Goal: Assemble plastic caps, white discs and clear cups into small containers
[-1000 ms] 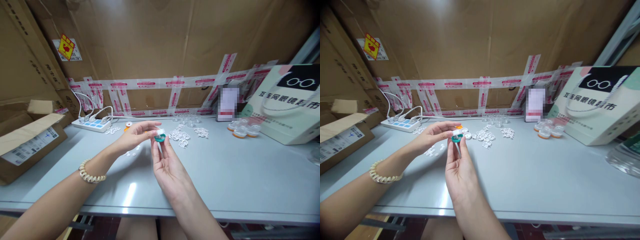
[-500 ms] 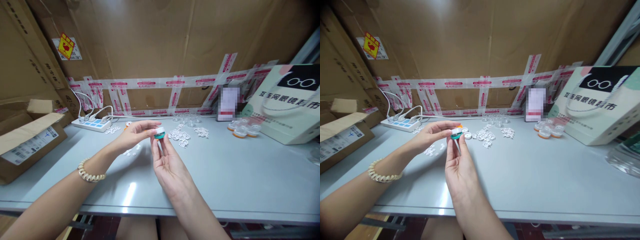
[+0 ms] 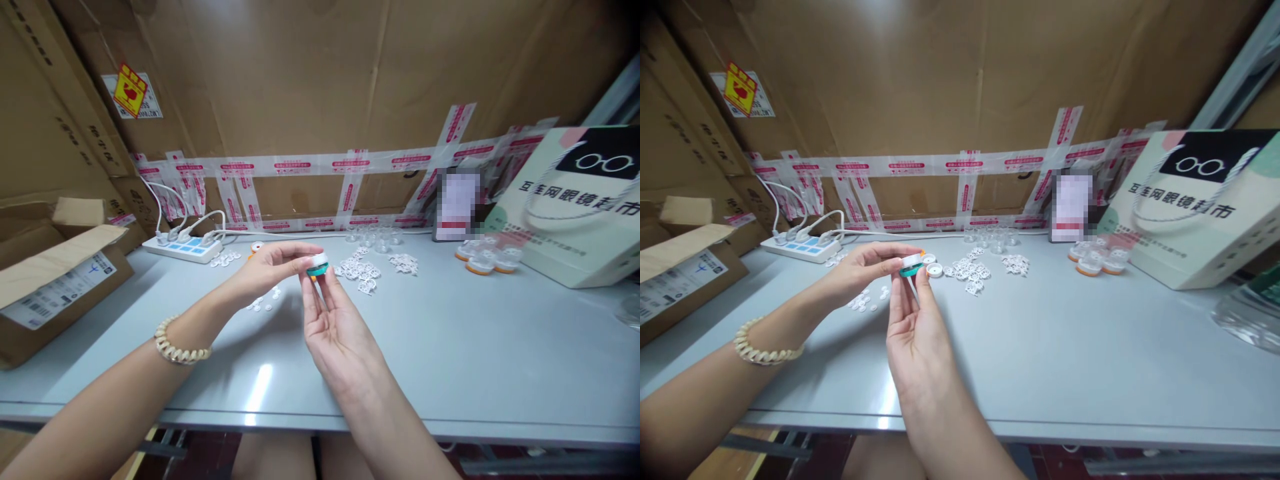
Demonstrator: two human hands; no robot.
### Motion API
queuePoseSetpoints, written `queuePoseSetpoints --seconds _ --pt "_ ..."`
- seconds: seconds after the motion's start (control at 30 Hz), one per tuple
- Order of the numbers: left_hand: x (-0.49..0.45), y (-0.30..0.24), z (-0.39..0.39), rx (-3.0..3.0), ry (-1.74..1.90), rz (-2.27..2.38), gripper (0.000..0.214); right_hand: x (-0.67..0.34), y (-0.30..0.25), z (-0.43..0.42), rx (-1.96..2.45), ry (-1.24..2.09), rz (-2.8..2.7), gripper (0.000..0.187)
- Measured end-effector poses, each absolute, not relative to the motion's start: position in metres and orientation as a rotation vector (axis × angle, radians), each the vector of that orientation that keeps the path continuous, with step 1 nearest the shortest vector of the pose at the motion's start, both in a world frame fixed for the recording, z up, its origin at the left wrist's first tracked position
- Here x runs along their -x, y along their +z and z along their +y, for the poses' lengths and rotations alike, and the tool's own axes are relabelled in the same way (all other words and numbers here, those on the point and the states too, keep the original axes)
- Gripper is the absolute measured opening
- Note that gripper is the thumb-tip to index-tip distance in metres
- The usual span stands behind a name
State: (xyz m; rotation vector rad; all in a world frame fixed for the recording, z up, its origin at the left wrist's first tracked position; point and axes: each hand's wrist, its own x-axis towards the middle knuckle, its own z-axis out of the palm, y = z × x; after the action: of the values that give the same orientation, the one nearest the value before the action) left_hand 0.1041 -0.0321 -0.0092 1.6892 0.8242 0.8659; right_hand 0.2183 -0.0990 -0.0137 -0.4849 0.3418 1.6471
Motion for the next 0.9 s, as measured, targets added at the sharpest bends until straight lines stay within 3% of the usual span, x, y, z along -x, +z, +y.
queuePoseSetpoints --seconds 0.9 --pt "-0.1099 -0.0087 -0.039 -1.553 1.0 0.68 0.035 -0.2169 -0.0076 -0.1012 0.501 1.636 0.241 0.007"
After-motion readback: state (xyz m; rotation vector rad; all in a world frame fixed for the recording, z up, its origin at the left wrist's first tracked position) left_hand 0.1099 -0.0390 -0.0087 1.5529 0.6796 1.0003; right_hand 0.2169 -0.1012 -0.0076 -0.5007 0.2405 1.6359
